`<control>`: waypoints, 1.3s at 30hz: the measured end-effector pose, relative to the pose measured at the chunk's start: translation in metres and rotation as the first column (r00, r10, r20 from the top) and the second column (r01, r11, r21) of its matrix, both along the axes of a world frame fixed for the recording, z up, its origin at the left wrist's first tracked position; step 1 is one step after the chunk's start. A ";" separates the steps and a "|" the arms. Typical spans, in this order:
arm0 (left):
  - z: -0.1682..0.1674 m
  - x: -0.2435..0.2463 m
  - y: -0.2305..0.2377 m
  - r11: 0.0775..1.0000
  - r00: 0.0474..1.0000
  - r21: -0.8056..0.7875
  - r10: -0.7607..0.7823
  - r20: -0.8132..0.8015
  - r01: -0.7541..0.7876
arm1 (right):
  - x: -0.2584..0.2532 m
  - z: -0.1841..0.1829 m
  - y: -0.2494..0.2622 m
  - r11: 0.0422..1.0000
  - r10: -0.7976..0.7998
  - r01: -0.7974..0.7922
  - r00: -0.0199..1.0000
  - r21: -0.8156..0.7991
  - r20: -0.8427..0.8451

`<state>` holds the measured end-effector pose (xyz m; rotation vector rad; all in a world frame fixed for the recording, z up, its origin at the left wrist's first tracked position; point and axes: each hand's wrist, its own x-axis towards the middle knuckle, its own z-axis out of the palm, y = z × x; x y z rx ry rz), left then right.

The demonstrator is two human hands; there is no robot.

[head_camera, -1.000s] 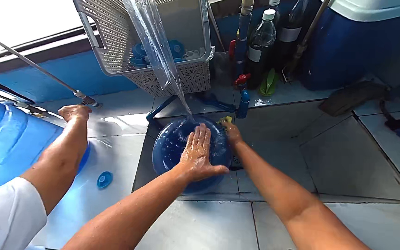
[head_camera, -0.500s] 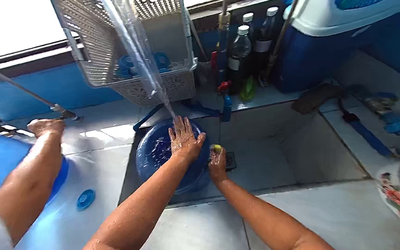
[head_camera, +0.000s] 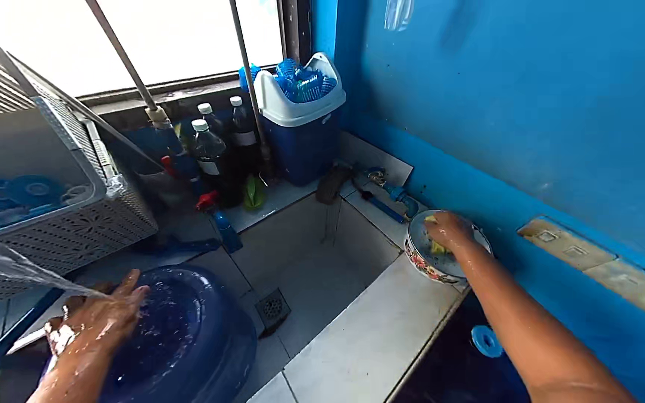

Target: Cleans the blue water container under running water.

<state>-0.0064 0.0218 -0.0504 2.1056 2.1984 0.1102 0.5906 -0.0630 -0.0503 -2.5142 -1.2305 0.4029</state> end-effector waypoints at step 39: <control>-0.026 0.021 -0.042 0.998 0.987 -0.043 -0.048 0.152 0.055 | -0.222 -0.091 -0.020 0.568 0.819 -0.731 0.548 0.377 -0.170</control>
